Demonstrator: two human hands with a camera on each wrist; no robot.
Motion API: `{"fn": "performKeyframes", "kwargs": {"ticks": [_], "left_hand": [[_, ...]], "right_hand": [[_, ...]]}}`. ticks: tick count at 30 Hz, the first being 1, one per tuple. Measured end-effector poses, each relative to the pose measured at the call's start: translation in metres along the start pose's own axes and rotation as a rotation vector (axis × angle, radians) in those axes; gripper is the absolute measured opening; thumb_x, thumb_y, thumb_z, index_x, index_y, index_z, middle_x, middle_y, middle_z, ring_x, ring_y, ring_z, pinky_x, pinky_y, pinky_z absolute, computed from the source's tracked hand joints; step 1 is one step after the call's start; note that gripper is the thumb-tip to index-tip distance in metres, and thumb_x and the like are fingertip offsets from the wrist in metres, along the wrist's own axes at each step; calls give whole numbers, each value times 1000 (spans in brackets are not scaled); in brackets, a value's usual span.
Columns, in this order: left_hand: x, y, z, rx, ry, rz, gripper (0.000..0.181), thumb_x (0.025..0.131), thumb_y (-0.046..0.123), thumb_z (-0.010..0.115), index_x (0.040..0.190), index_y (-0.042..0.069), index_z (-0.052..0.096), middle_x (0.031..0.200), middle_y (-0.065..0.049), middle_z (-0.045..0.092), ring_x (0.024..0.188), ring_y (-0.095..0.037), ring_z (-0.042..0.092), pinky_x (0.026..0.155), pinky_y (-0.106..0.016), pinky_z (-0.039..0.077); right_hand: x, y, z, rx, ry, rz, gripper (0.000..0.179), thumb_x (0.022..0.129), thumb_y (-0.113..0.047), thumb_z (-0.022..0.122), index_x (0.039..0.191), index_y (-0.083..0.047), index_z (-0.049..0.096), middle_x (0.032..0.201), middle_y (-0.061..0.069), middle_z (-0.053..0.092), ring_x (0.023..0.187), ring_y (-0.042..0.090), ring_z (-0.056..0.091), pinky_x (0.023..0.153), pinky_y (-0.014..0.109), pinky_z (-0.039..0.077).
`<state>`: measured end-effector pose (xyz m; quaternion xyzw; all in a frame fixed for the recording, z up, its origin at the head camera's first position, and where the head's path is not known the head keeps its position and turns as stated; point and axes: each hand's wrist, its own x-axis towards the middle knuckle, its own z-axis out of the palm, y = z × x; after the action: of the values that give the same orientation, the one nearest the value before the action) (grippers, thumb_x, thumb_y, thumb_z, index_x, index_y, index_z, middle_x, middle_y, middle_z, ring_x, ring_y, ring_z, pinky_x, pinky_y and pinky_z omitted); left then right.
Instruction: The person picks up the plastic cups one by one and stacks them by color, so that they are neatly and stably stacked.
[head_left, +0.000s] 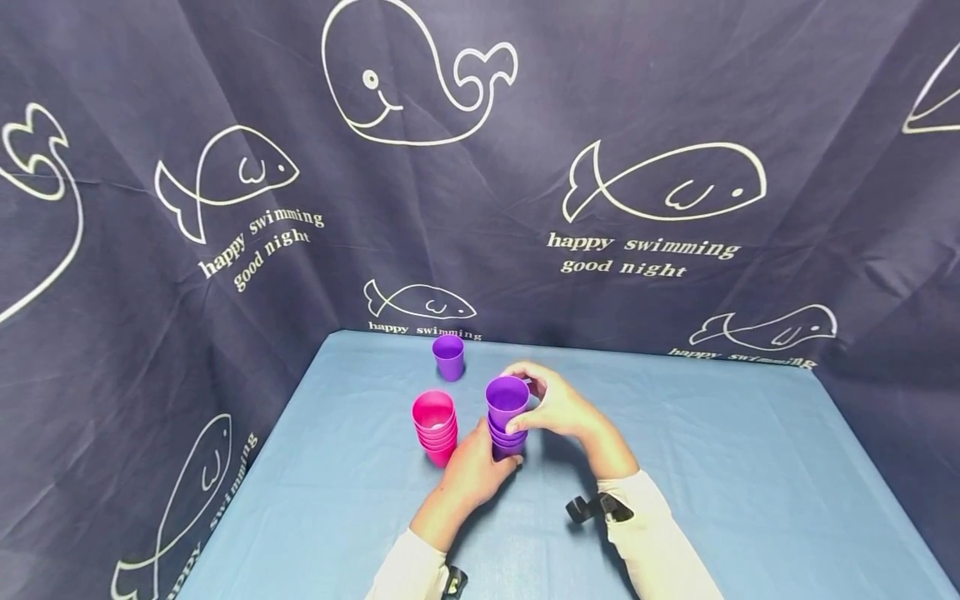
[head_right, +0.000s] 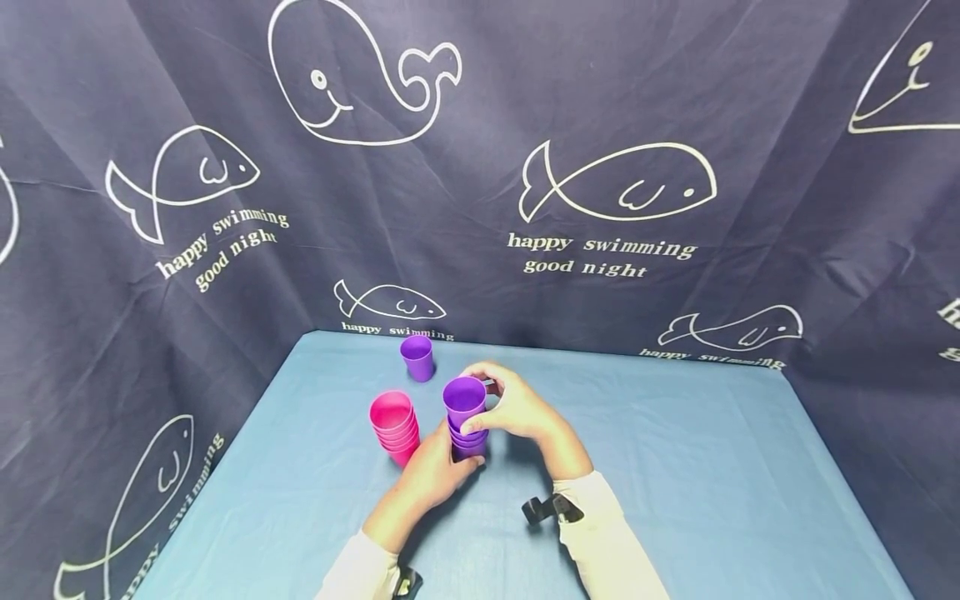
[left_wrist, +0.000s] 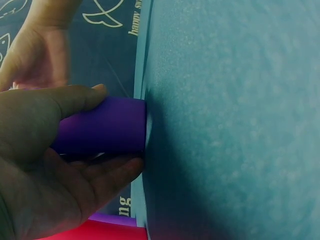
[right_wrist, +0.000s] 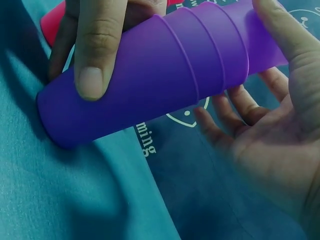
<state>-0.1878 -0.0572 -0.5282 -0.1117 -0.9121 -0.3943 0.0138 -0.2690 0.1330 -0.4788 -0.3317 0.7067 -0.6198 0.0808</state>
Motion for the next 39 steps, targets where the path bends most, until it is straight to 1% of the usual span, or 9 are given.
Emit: {"fn": "performKeyframes", "kwargs": {"ticks": [7,12,16,24,27,32,39], "left_hand": [[0,-1,0,1,5,-4,60,85,24,86,134,4,55,120,-15,75,111,-32,74,98,-49,59],[0,0,-1,-1,3,-7,62,85,23,86,135,3,55,122,-15,75,112,-31,74,99,-49,58],[0,1,-2,-2,-5,-9,63,86,22,86,136,2,55,124,-16,75,113,-32,73,100,-50,58],[1,-1,0,1,-10,-6,63,86,23,85,138,3,55,125,-15,75,115,-31,73,101,-50,58],[2,-1,0,-1,-5,0,63,85,22,86,137,3,56,123,-16,75,114,-32,74,101,-50,58],[2,-1,-1,-14,-4,-10,61,84,21,87,134,3,57,122,-16,75,114,-32,74,101,-50,58],[0,-1,-1,-45,-6,-26,61,83,19,88,133,2,58,121,-16,75,113,-32,73,103,-49,57]], "right_hand": [[-2,6,-1,-7,-67,68,69,72,-5,95,133,-2,64,122,13,71,107,12,69,97,30,59],[-3,9,-2,-7,-111,119,69,75,-4,93,136,-2,62,126,18,70,110,15,70,99,32,59],[-4,10,-3,4,-133,115,67,77,-4,91,137,-2,62,128,22,70,112,15,70,101,32,58],[-6,11,-2,37,-188,114,64,81,-3,86,140,-1,60,131,24,68,116,8,68,105,31,55],[-5,11,-2,47,-208,119,64,82,-3,85,141,0,59,133,25,67,118,7,67,107,29,54],[-5,11,-3,83,-240,115,65,83,-3,84,142,2,58,136,27,66,122,7,65,110,28,51],[-6,18,-3,150,-338,88,63,87,-2,77,145,7,54,140,29,62,127,7,63,113,25,48]]}}
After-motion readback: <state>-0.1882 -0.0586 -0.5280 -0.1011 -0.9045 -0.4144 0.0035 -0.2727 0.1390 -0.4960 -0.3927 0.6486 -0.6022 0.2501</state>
